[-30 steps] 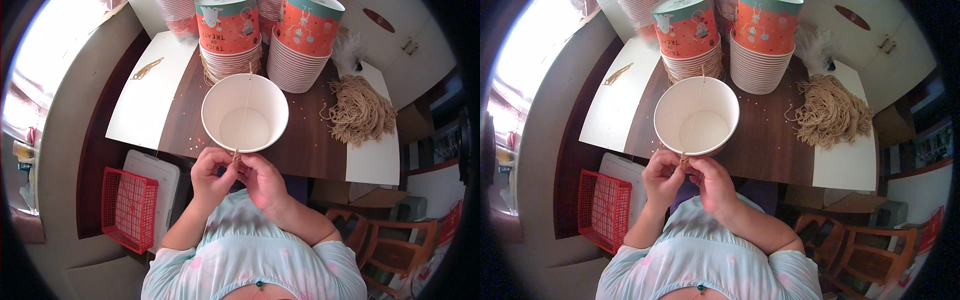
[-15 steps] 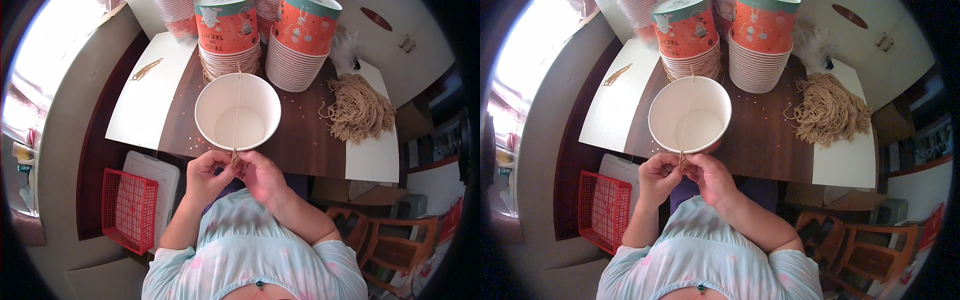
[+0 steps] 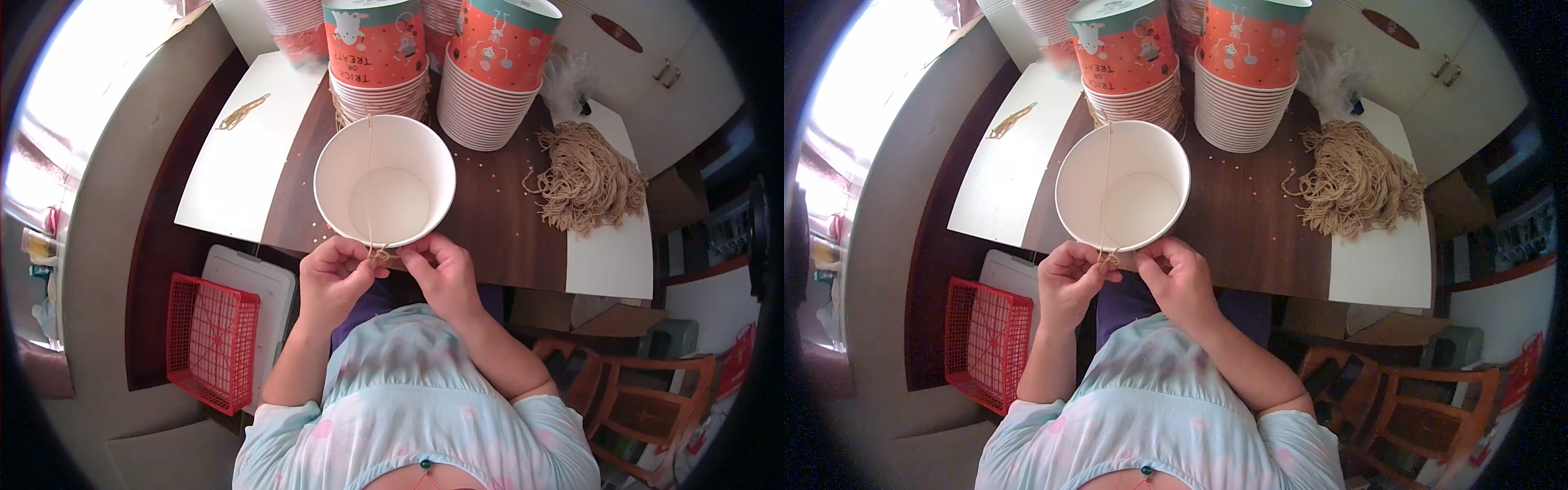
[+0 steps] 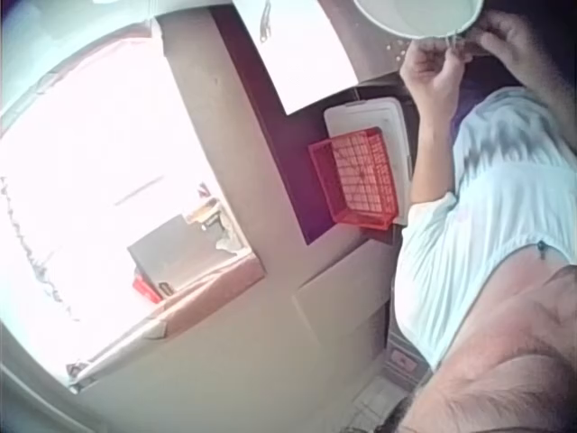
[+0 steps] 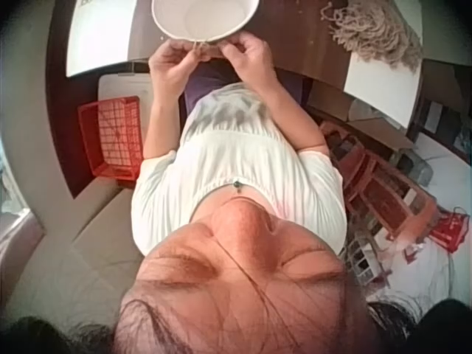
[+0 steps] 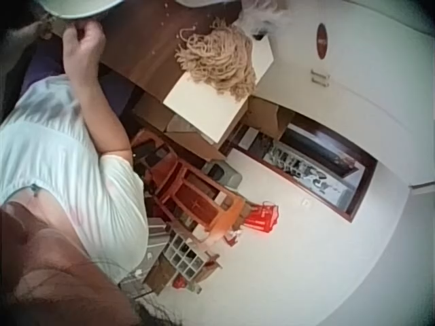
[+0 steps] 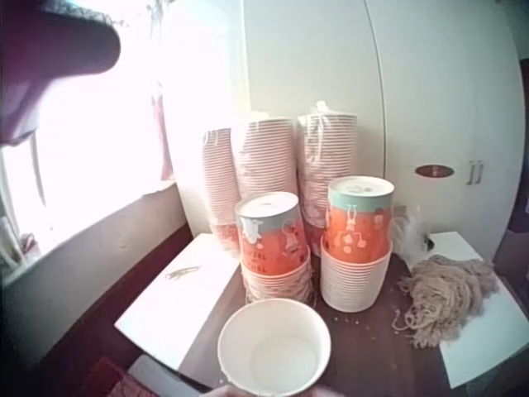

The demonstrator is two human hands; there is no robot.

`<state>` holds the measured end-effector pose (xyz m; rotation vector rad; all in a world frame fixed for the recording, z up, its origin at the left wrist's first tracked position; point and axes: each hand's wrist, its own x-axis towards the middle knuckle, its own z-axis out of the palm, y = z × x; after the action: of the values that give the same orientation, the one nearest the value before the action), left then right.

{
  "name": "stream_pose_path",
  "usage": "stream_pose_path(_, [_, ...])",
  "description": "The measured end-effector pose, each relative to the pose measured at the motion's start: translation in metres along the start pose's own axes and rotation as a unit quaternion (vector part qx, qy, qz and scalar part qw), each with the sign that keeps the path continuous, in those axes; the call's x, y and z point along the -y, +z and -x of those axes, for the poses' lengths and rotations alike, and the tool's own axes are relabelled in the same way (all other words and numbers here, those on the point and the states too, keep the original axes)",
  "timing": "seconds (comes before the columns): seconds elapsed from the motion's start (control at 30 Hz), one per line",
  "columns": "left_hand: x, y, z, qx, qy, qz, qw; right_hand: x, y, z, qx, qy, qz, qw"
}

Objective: Attaching string handles to decorative paper buckets by threading them through pre-drilled holes.

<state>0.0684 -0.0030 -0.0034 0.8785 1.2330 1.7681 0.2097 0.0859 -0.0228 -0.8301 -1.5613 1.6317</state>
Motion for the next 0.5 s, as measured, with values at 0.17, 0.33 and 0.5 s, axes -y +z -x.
stream_pose_path(0.17, [0.005,0.0,0.001,0.006,0.004,-0.023,1.0,0.017,-0.007,0.005,-0.031,-0.275,0.24,0.93])
stream_pose_path(0.33, [0.009,-0.001,0.001,0.042,0.005,-0.007,0.999,0.021,-0.006,-0.01,0.005,-0.359,0.337,0.87])
stream_pose_path(0.5, [0.009,-0.003,-0.003,0.052,0.004,0.024,0.998,0.015,-0.006,-0.023,0.018,-0.441,0.369,0.818])
